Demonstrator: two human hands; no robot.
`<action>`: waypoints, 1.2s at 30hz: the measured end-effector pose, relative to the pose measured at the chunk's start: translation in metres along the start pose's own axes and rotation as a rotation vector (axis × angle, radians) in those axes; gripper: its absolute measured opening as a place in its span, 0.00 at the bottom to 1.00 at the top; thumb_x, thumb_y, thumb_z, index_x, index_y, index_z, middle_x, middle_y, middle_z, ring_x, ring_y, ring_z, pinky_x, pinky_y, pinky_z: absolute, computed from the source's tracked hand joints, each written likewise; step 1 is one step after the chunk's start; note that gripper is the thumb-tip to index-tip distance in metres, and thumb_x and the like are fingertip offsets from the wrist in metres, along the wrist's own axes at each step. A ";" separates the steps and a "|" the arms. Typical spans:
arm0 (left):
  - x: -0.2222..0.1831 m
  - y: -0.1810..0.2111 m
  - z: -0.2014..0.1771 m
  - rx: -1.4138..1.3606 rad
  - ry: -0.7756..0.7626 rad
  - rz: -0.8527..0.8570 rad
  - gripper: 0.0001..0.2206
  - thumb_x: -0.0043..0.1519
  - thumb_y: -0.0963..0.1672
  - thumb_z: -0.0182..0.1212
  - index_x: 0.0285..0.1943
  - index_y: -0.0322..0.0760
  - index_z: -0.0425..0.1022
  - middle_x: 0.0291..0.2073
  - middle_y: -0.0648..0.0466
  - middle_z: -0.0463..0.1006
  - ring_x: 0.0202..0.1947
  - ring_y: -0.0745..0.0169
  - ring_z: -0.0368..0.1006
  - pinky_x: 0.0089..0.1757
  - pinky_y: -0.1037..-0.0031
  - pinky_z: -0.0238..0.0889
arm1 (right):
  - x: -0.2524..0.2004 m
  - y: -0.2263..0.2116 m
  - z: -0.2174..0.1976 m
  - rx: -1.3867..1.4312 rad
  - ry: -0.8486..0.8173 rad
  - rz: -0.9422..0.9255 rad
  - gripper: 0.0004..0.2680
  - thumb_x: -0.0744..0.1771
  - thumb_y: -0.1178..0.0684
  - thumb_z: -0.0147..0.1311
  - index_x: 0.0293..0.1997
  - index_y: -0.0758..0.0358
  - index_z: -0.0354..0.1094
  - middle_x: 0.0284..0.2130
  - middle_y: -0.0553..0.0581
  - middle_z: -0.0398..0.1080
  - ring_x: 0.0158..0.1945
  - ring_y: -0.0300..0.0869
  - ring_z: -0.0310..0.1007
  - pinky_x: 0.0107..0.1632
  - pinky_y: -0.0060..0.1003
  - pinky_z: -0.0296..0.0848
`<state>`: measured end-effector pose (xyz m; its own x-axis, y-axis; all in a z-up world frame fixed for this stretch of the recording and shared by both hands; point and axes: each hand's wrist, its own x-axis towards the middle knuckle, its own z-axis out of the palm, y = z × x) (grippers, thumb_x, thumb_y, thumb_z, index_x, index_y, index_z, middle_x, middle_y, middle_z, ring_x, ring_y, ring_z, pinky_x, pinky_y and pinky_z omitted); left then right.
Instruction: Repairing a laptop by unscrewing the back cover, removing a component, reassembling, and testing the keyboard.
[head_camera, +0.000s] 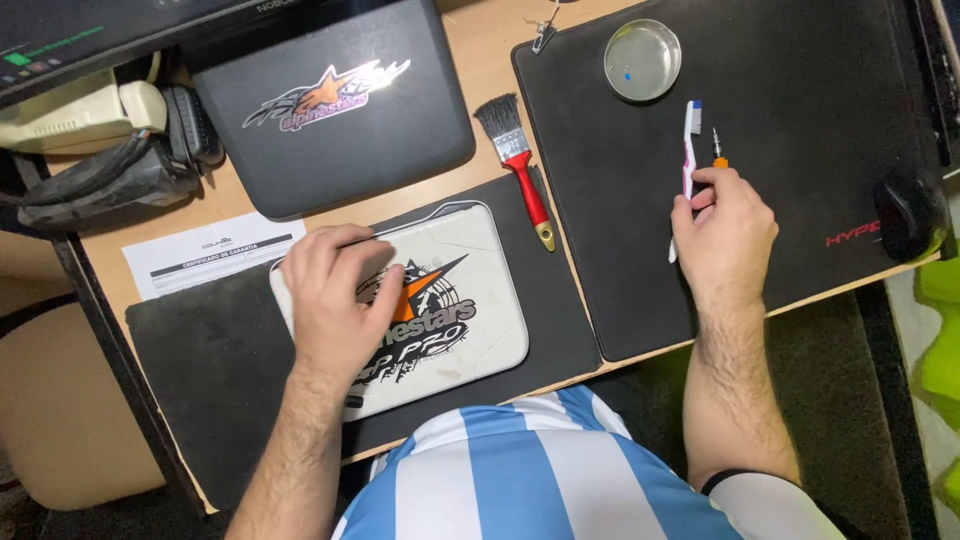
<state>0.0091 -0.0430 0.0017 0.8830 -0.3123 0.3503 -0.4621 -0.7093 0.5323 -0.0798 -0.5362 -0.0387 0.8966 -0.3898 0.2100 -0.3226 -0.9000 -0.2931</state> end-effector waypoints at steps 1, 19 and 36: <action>0.002 0.005 0.006 -0.032 -0.039 0.014 0.11 0.71 0.44 0.83 0.60 0.48 0.89 0.60 0.55 0.83 0.69 0.44 0.76 0.70 0.46 0.61 | -0.002 0.000 0.002 0.053 0.015 -0.001 0.13 0.71 0.61 0.80 0.63 0.60 0.86 0.37 0.53 0.79 0.38 0.53 0.88 0.48 0.56 0.86; 0.001 0.004 0.009 0.049 -0.214 0.026 0.13 0.73 0.48 0.78 0.65 0.51 0.86 0.64 0.56 0.80 0.70 0.50 0.78 0.72 0.46 0.64 | 0.023 -0.122 0.034 0.417 -0.112 -0.260 0.11 0.71 0.61 0.76 0.61 0.59 0.88 0.38 0.53 0.79 0.33 0.43 0.85 0.37 0.41 0.85; 0.011 0.016 0.003 0.043 -0.198 0.059 0.11 0.74 0.47 0.75 0.62 0.46 0.85 0.64 0.53 0.83 0.65 0.45 0.78 0.65 0.46 0.63 | 0.139 -0.075 0.040 0.294 -0.029 -0.276 0.33 0.70 0.53 0.83 0.84 0.71 0.66 0.74 0.71 0.68 0.74 0.67 0.65 0.76 0.63 0.68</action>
<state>0.0113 -0.0596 0.0119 0.8553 -0.4696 0.2191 -0.5134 -0.7111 0.4803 0.0811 -0.5153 -0.0250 0.9470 -0.1322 0.2929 0.0280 -0.8741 -0.4850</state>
